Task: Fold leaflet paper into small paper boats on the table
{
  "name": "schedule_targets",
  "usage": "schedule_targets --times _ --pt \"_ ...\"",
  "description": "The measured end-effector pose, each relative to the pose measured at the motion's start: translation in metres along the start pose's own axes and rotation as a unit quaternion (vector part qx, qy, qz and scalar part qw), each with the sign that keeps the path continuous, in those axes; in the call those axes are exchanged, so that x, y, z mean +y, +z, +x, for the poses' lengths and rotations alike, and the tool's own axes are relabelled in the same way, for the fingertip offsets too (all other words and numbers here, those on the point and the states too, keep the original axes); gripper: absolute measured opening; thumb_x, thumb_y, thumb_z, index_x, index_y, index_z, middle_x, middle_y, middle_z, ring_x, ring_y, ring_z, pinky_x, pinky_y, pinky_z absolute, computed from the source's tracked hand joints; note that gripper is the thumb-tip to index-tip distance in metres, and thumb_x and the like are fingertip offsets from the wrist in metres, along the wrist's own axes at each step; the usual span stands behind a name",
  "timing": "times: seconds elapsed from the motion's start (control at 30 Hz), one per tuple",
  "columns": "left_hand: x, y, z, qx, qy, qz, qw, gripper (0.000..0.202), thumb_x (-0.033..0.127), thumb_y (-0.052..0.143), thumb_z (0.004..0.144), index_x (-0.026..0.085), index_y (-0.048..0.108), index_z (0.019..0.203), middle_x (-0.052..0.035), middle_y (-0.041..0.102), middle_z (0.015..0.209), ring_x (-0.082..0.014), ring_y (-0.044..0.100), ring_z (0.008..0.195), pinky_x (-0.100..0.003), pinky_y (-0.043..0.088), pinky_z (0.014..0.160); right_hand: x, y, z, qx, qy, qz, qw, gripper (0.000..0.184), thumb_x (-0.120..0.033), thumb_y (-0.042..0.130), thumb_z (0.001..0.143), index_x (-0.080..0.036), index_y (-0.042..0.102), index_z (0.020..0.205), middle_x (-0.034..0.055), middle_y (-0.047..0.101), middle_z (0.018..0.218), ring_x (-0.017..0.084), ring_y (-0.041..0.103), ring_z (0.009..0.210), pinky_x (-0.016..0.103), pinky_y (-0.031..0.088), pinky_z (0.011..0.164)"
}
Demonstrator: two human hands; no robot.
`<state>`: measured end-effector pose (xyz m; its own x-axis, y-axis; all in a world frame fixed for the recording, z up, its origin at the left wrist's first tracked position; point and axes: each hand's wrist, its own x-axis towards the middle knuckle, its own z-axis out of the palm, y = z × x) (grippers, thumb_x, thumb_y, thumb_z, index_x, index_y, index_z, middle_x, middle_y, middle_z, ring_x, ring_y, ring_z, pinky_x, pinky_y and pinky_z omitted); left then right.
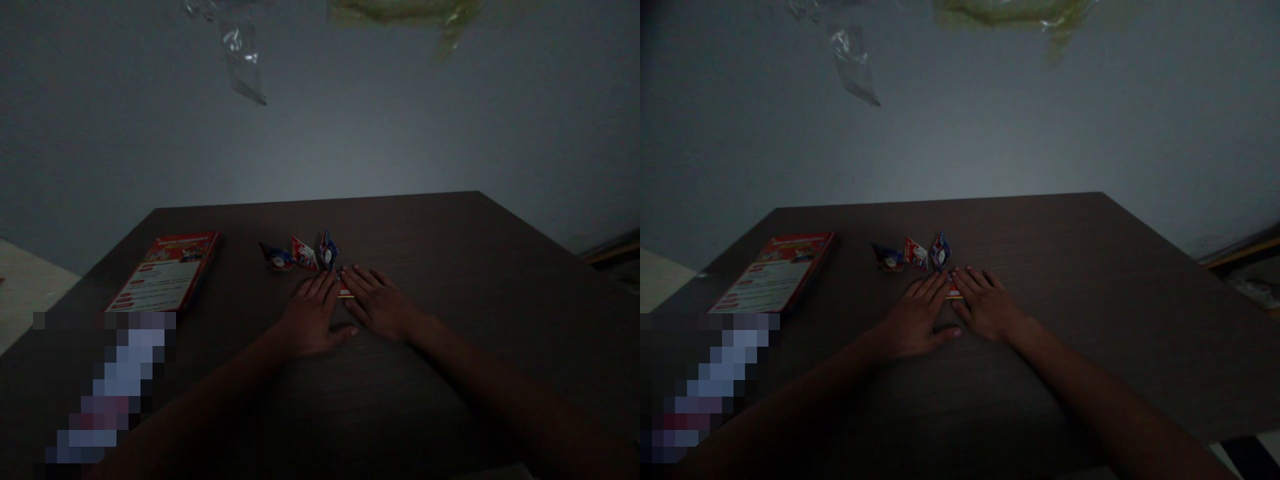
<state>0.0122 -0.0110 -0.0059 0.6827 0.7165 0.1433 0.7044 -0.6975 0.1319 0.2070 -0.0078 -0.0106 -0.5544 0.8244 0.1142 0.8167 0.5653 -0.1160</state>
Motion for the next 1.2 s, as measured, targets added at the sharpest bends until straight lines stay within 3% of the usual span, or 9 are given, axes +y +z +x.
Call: schedule_targets --times 0.13,0.27,0.5,0.73,0.9,1.07,1.2 --pt "-0.003 -0.001 0.001 0.017 -0.017 -0.010 1.000 0.066 0.053 0.031 0.089 0.010 0.026 0.140 -0.0162 0.032 0.145 -0.0257 0.027 0.135 -0.041 0.022 0.108 0.010 -0.004 -0.005 0.013 -0.014 0.023 1.000 0.059 -0.042 0.033 0.093 -0.012 0.026 0.143 0.0115 0.034 0.145 0.025 0.028 0.135 0.048 0.027 0.107" --pt "-0.009 -0.002 0.005 0.039 -0.016 -0.033 0.999 0.053 0.038 0.036 0.091 0.011 0.032 0.137 -0.0141 0.042 0.138 -0.0232 0.036 0.129 -0.039 0.028 0.105 0.016 -0.010 -0.006 0.031 -0.032 0.052 0.998 0.052 -0.036 0.041 0.092 -0.012 0.036 0.138 0.0148 0.047 0.137 0.025 0.041 0.127 0.043 0.035 0.104" --pt "-0.014 -0.005 0.010 0.055 -0.017 -0.076 0.995 0.043 0.029 0.047 0.089 0.013 0.043 0.128 -0.0108 0.054 0.124 -0.0231 0.046 0.113 -0.038 0.037 0.098 0.013 -0.016 -0.005 0.070 -0.027 0.130 0.989 0.045 -0.026 0.055 0.085 -0.017 0.048 0.128 0.0115 0.058 0.122 0.024 0.053 0.111 0.041 0.041 0.096" --pt "-0.017 -0.002 0.011 0.093 -0.012 -0.154 0.984 0.035 0.022 0.056 0.083 0.016 0.052 0.117 -0.0080 0.059 0.111 -0.0210 0.051 0.105 -0.034 0.042 0.093 0.011 -0.007 -0.004 0.103 0.040 0.265 0.958 0.045 -0.017 0.064 0.074 -0.020 0.056 0.118 0.0080 0.065 0.101 0.022 0.060 0.089 0.037 0.047 0.081" --pt "-0.019 -0.004 0.008 0.148 -0.061 -0.179 0.971 0.041 0.028 0.068 0.074 0.018 0.056 0.112 -0.0067 0.058 0.110 -0.0218 0.051 0.105 -0.035 0.042 0.092 0.011 -0.005 -0.007 0.109 0.087 0.334 0.932 0.043 -0.019 0.065 0.073 -0.021 0.058 0.115 0.0043 0.064 0.089 0.018 0.061 0.077 0.033 0.050 0.071" --pt "-0.019 -0.005 0.007 0.113 -0.099 -0.204 0.967 0.052 0.032 0.074 0.066 0.017 0.057 0.113 -0.0067 0.063 0.106 -0.0242 0.054 0.101 -0.037 0.044 0.088 0.011 -0.007 -0.010 0.107 0.100 0.412 0.899 0.040 -0.021 0.065 0.074 -0.020 0.058 0.113 0.0017 0.065 0.083 0.016 0.062 0.073 0.029 0.051 0.068" --pt "-0.017 -0.004 0.008 0.105 -0.124 -0.284 0.945 0.055 0.030 0.078 0.062 0.018 0.058 0.112 -0.0062 0.063 0.103 -0.0221 0.057 0.096 -0.034 0.046 0.083 0.009 -0.009 -0.011 0.113 0.097 0.441 0.885 0.039 -0.022 0.067 0.072 -0.021 0.060 0.111 0.0004 0.065 0.081 0.014 0.062 0.071 0.027 0.051 0.066"
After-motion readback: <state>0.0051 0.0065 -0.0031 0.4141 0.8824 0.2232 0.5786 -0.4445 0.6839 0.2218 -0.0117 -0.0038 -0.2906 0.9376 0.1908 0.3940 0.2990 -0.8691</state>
